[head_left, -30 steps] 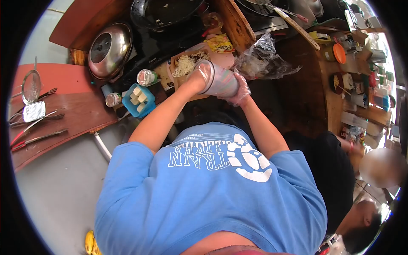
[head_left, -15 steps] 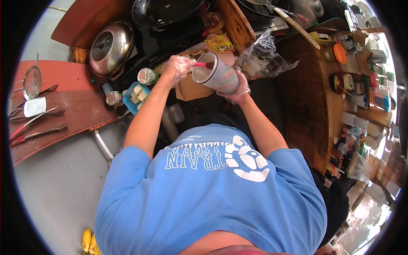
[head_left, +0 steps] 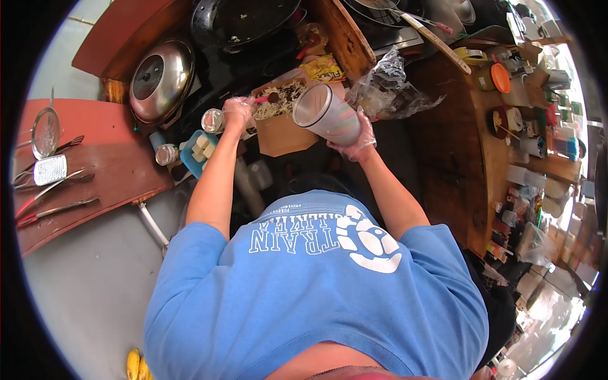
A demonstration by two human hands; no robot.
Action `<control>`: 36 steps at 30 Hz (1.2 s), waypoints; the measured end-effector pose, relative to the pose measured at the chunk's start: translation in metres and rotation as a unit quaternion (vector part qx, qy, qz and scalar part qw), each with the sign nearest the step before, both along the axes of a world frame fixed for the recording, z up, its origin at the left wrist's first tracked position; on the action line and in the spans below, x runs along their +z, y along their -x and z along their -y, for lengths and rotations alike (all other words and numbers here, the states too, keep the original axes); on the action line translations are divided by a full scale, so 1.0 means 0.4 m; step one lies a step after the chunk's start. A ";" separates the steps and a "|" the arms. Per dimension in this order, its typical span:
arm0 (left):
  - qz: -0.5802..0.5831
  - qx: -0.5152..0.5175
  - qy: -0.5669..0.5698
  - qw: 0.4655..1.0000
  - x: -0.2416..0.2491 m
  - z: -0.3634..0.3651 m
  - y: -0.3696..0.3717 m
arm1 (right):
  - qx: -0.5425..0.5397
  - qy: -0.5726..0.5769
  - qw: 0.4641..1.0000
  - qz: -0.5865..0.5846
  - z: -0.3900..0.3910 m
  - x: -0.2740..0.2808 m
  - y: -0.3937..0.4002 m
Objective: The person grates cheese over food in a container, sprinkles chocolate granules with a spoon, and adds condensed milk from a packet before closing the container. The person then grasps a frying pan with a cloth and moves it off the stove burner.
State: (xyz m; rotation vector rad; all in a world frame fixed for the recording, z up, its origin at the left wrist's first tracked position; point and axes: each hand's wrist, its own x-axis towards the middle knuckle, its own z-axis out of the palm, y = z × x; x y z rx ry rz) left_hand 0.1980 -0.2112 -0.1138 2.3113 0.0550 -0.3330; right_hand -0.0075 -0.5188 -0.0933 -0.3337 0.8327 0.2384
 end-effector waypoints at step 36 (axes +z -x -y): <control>0.183 -0.129 0.016 0.975 0.318 0.060 0.142 | 0.023 -0.005 1.000 0.012 0.002 -0.014 0.060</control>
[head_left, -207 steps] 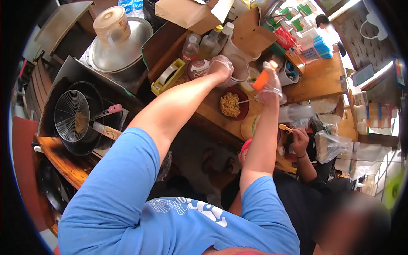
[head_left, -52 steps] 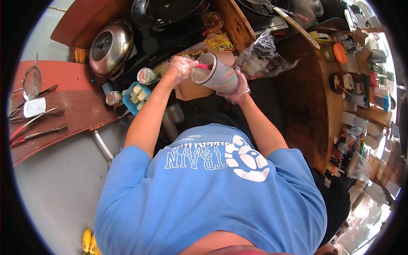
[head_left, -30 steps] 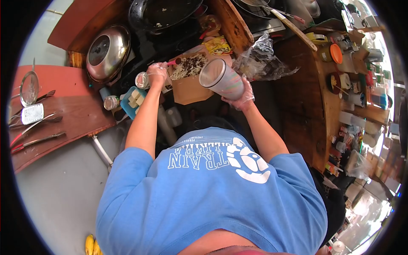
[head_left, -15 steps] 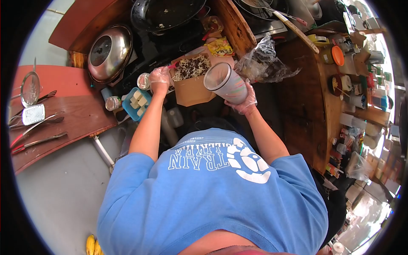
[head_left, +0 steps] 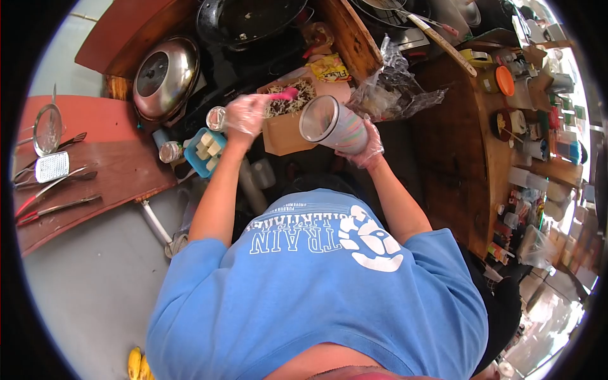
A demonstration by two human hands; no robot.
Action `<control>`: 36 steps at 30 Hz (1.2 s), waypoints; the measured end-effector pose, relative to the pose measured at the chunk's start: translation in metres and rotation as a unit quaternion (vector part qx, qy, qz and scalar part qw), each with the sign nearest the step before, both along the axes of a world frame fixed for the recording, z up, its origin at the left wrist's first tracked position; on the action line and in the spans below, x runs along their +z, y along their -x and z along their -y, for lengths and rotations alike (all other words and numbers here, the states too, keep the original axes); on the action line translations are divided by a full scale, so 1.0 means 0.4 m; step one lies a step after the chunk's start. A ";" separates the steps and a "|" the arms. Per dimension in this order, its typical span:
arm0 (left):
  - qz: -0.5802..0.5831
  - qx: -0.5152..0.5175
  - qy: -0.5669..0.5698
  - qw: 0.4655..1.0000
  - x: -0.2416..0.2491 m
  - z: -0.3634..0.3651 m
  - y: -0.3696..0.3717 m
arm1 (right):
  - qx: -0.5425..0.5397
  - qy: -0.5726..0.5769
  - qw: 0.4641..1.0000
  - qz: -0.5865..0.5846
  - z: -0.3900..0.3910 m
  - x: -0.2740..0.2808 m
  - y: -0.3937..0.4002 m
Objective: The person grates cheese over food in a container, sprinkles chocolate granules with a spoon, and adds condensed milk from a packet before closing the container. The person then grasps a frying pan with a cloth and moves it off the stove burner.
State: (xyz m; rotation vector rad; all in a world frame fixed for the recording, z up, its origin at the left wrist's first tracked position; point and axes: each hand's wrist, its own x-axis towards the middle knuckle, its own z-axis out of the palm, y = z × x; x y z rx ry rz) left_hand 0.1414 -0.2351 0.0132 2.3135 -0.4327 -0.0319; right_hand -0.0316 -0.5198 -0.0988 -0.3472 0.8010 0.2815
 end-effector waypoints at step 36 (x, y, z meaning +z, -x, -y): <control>-0.226 0.161 0.020 0.960 -0.339 -0.055 -0.143 | -0.056 0.016 0.998 -0.018 0.030 0.035 0.009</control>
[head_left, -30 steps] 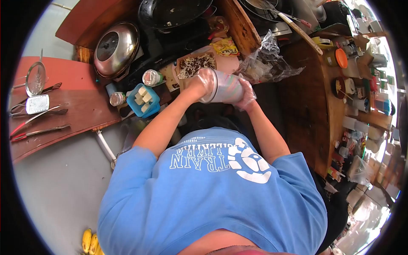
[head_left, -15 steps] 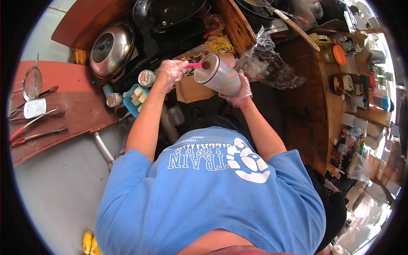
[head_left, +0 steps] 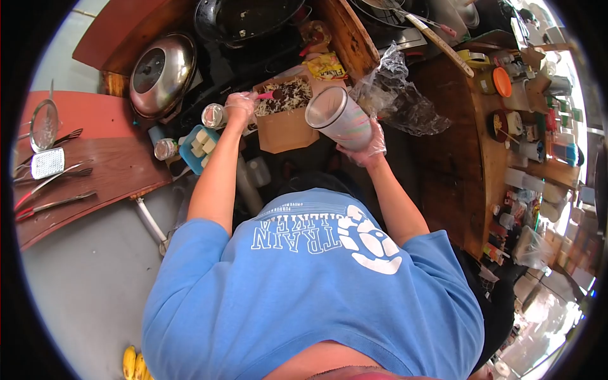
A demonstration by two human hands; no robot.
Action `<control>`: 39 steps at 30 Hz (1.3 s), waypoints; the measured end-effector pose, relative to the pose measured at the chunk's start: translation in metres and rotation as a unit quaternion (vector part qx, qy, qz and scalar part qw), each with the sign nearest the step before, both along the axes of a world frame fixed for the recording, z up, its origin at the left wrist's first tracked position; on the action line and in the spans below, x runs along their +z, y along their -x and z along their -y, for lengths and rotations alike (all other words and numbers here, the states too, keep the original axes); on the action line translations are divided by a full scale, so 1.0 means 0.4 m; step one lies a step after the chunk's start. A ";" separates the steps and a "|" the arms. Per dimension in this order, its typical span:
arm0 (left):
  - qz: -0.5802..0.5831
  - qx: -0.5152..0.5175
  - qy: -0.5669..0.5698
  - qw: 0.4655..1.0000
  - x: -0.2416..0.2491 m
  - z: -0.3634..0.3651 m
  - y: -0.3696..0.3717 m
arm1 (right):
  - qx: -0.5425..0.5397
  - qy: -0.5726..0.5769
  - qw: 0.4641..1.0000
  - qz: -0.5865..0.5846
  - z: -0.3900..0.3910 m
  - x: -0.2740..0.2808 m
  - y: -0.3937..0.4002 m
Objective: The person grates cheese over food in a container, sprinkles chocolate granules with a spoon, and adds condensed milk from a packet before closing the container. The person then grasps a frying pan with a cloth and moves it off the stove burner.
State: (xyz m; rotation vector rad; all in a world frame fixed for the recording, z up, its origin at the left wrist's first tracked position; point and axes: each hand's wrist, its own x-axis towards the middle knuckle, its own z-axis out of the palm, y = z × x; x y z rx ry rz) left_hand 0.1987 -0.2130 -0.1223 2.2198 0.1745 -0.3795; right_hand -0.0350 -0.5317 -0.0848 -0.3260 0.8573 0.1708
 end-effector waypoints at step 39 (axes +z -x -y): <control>0.357 -0.151 -0.102 0.916 0.089 -0.056 0.021 | -0.096 -0.022 0.994 0.038 -0.105 0.030 0.259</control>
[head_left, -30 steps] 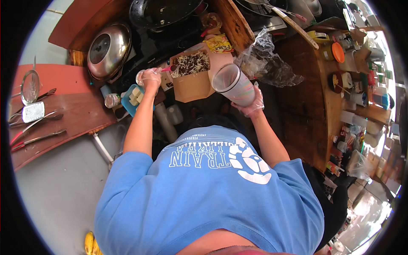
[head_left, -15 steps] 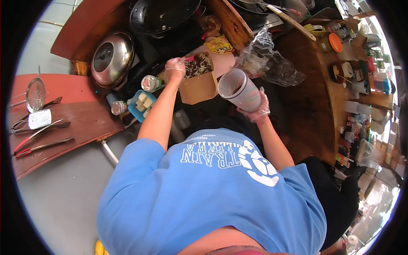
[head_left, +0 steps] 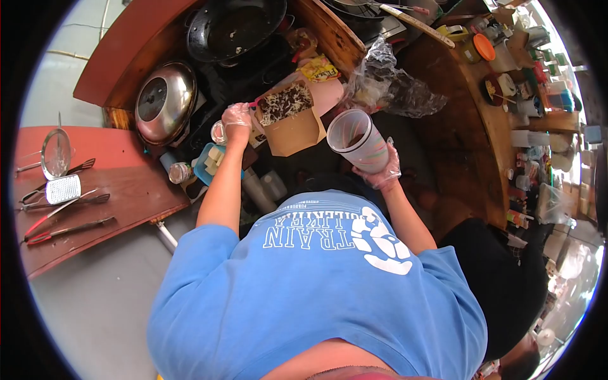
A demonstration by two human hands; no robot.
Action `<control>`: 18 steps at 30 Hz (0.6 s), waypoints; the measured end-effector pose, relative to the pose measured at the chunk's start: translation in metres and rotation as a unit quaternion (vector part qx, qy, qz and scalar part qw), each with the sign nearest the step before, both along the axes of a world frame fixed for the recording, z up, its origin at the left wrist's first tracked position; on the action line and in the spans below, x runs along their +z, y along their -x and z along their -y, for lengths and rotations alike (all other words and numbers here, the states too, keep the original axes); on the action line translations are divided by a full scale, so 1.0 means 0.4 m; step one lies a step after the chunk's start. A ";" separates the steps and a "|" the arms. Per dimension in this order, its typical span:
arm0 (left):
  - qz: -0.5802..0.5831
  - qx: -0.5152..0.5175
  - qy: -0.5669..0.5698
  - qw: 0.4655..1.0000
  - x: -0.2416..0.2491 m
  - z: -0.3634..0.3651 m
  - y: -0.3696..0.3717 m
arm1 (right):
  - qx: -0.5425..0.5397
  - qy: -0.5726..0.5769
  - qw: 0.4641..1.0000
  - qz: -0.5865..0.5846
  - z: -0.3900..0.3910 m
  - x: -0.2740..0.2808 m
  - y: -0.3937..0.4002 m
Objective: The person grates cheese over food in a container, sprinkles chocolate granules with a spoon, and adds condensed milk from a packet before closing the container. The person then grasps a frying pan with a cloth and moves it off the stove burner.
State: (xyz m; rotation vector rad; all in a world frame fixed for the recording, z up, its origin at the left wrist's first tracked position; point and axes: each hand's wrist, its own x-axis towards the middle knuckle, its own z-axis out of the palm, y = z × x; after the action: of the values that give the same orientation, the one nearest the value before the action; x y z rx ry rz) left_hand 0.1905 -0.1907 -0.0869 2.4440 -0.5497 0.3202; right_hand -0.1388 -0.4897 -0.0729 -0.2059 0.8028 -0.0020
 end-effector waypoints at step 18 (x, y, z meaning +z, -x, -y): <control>0.040 -0.251 0.070 0.965 0.420 0.298 0.271 | 0.112 -0.044 0.987 0.104 0.193 0.040 -0.137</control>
State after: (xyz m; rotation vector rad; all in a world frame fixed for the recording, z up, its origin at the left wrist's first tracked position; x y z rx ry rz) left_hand 0.0820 -0.3097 0.0812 2.0725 -1.1122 0.2355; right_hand -0.0840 -0.5670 -0.0571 -0.2079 0.5669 0.2203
